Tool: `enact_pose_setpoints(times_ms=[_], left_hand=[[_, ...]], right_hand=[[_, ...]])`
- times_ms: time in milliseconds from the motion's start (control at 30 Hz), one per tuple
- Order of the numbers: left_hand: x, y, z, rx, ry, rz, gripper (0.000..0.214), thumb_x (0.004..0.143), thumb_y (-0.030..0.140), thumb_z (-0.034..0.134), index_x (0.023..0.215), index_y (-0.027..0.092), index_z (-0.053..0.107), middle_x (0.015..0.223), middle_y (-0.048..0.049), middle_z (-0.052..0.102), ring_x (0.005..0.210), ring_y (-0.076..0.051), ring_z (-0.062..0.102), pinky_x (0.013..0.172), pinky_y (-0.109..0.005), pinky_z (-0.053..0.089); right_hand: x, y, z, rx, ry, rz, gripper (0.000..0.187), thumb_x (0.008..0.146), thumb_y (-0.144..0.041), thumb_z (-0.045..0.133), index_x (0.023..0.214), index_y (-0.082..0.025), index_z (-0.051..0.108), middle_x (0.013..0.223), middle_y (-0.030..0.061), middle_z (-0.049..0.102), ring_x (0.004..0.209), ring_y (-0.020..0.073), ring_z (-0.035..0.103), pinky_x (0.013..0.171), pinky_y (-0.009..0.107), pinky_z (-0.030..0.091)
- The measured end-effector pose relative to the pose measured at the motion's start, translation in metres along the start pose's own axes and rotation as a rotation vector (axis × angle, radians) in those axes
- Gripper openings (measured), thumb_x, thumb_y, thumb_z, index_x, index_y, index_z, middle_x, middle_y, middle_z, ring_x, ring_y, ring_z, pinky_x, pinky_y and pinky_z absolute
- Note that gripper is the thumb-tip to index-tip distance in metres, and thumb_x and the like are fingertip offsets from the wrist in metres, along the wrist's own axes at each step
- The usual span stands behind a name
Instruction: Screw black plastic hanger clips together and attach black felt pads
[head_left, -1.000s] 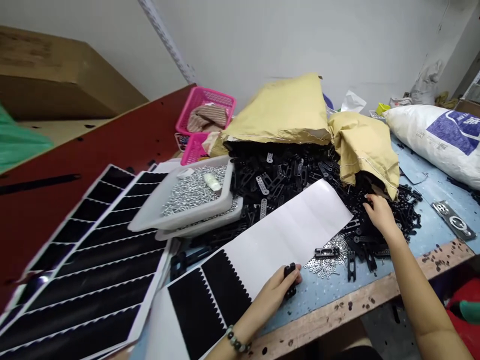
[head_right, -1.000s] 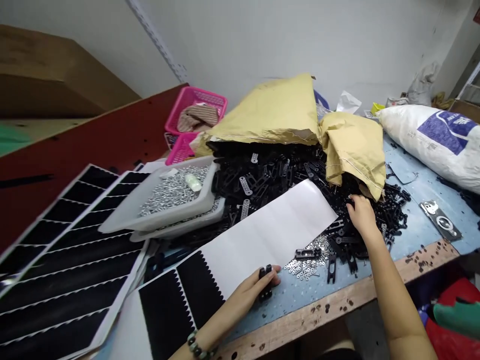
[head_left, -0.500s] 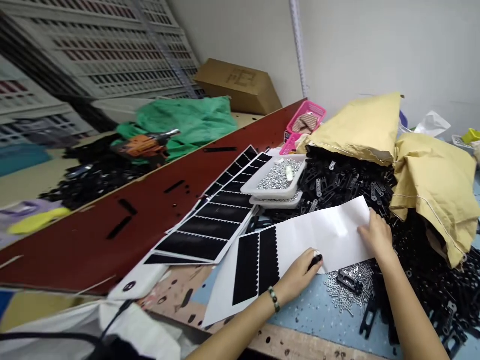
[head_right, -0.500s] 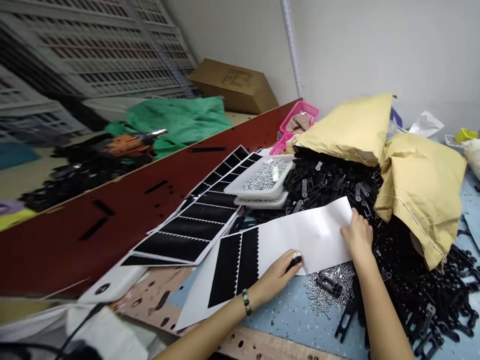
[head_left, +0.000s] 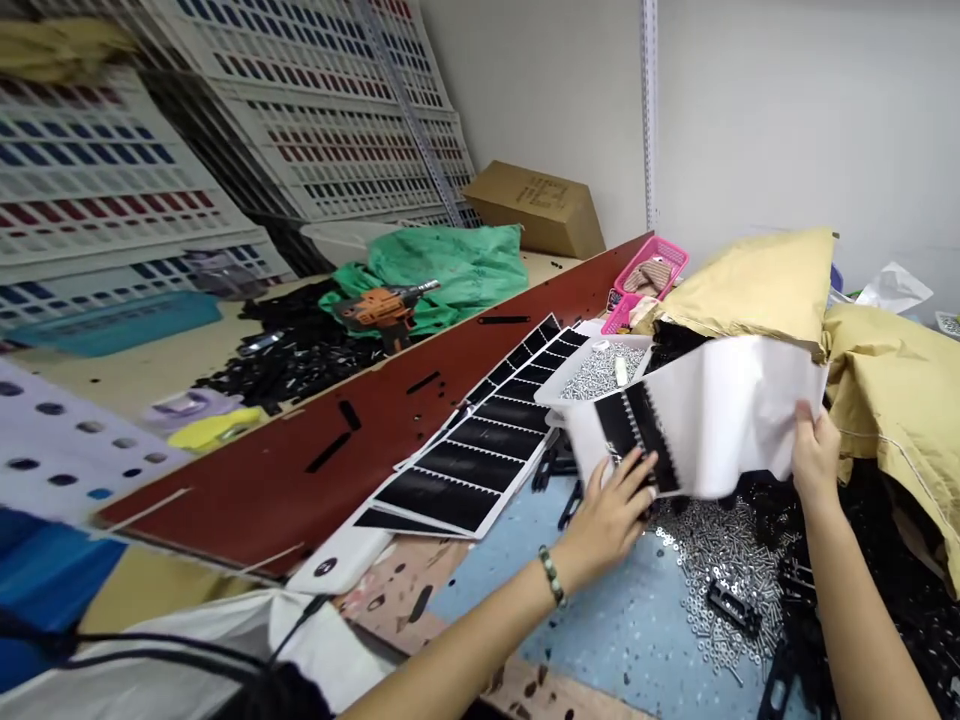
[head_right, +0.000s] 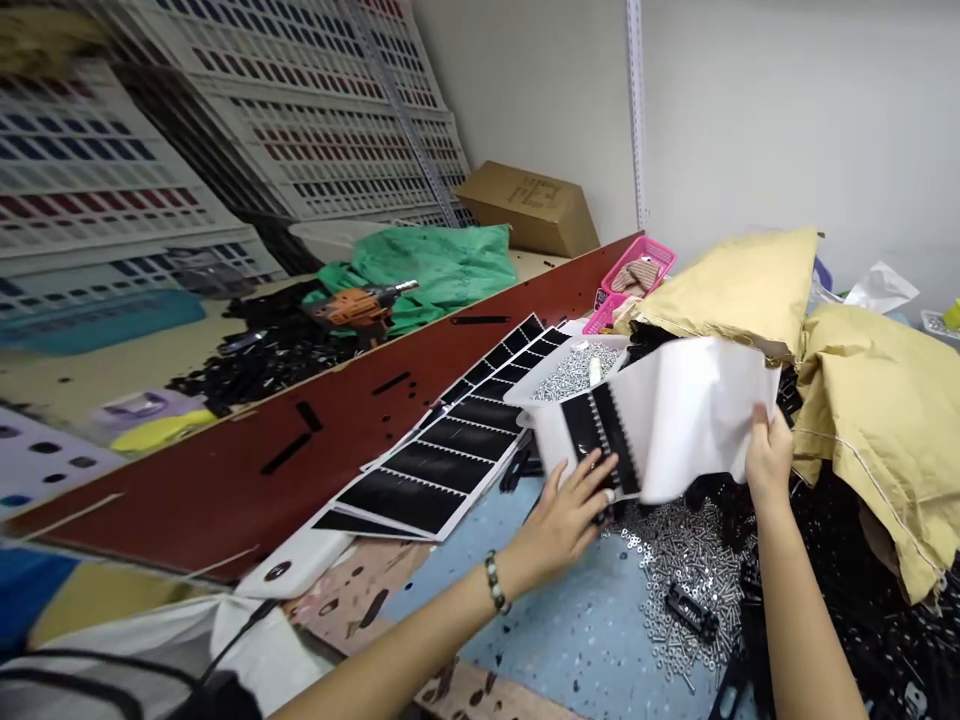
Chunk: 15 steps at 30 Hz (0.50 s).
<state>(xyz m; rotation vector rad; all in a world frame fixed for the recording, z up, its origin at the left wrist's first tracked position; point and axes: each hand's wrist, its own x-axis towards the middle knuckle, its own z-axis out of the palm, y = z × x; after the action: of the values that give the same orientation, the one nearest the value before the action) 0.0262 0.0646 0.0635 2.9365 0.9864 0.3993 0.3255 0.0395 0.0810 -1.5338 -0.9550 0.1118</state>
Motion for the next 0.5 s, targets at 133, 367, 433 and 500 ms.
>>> enact_pose_setpoints(times_ms=[133, 367, 433, 500], left_hand=[[0.055, -0.027, -0.024, 0.064, 0.087, -0.042, 0.022, 0.089, 0.021, 0.044, 0.104, 0.017, 0.060, 0.146, -0.0134, 0.037, 0.137, -0.032, 0.028, 0.111, -0.060, 0.011], [0.107, -0.019, 0.021, -0.176, -0.006, 0.049, 0.026, 0.086, 0.029, 0.051, 0.110, 0.021, 0.059, 0.117, -0.0111, 0.062, 0.119, -0.029, 0.050, 0.113, -0.056, 0.008], [0.117, -0.011, 0.033, -0.237, -0.015, 0.041, 0.026, 0.086, 0.029, 0.052, 0.110, 0.020, 0.058, 0.113, -0.0106, 0.063, 0.115, -0.028, 0.052, 0.112, -0.055, 0.011], [0.125, -0.004, 0.037, -0.293, -0.017, 0.025, 0.026, 0.087, 0.028, 0.051, 0.111, 0.019, 0.057, 0.111, -0.0102, 0.062, 0.115, -0.027, 0.050, 0.110, -0.054, 0.015]], right_hand=[[0.044, -0.004, 0.029, -0.120, 0.144, 0.036, 0.038, 0.090, -0.041, 0.034, 0.095, -0.014, 0.059, 0.089, 0.0148, 0.066, 0.083, 0.0268, 0.060, 0.072, 0.035, 0.045], [0.036, -0.015, 0.003, -0.526, 0.250, -0.271, 0.057, 0.083, -0.025, 0.048, 0.135, -0.006, 0.036, 0.141, 0.0238, 0.035, 0.131, 0.0328, 0.031, 0.105, 0.049, 0.029], [0.011, -0.025, -0.011, -0.588, 0.084, -0.445, 0.049, 0.087, -0.024, 0.044, 0.135, -0.011, 0.041, 0.137, 0.0186, 0.042, 0.130, 0.0288, 0.034, 0.106, 0.046, 0.029], [-0.016, -0.029, -0.020, -0.603, -0.247, -0.554, 0.041, 0.089, -0.023, 0.043, 0.129, -0.019, 0.049, 0.127, 0.0123, 0.053, 0.120, 0.0242, 0.046, 0.103, 0.040, 0.036]])
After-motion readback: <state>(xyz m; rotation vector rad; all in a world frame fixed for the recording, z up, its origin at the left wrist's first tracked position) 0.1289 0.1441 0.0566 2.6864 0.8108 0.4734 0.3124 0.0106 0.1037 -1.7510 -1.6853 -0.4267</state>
